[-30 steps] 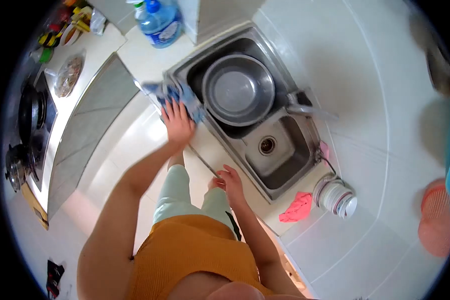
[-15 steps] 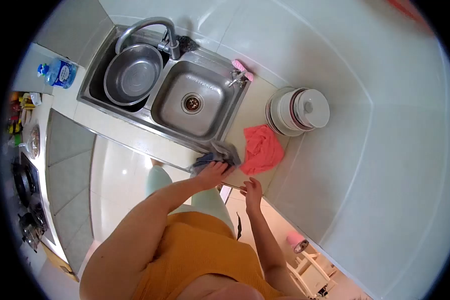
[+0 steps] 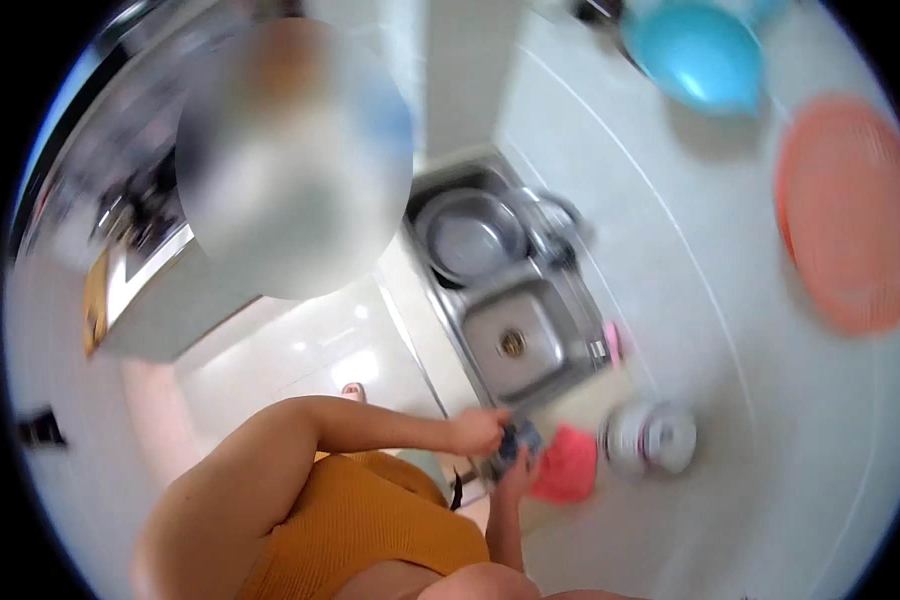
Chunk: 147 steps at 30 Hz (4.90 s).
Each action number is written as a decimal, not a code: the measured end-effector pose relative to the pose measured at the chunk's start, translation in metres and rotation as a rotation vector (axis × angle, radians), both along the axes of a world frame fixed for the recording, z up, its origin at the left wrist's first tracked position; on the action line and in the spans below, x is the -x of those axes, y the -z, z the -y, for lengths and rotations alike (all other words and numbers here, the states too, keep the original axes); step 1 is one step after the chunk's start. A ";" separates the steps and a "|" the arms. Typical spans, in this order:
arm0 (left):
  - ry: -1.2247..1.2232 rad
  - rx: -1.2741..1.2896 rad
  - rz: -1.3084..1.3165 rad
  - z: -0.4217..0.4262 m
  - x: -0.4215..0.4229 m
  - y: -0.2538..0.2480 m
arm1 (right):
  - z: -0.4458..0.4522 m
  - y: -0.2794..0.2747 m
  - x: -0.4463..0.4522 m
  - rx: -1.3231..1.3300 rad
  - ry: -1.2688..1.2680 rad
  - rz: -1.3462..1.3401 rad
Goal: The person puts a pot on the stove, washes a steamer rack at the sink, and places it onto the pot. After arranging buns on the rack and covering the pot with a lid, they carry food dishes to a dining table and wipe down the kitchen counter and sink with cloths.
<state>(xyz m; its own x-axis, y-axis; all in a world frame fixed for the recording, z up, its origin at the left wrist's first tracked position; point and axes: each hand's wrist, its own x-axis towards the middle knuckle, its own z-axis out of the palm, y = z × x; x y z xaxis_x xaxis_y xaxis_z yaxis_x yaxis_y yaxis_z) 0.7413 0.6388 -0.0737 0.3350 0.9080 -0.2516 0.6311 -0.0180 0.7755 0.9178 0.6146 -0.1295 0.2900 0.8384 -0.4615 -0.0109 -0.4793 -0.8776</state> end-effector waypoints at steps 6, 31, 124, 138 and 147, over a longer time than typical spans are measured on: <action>-0.219 -0.088 -0.136 0.046 0.163 -0.011 | -0.056 0.019 0.042 -0.161 -0.583 1.172; -1.585 -1.201 -0.762 0.475 0.911 -0.296 | 0.096 -0.031 0.779 -0.379 -2.022 0.132; 0.793 -0.444 -0.199 -0.133 -0.079 0.141 | -0.018 0.065 -0.101 0.019 -0.256 1.290; 0.464 -0.768 -0.357 -0.259 -0.194 0.195 | 0.108 0.114 -0.084 0.133 0.062 0.933; 0.754 -0.521 -0.024 -0.033 -0.179 0.138 | 0.010 0.024 -0.119 -0.143 0.477 0.944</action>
<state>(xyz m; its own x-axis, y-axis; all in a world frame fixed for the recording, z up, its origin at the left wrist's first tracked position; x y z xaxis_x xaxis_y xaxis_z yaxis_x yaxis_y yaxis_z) 0.9199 0.6715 -0.2113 0.8852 0.4511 0.1139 0.3258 -0.7758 0.5404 1.0364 0.6046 -0.1535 0.7913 0.5721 0.2157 0.5436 -0.4968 -0.6765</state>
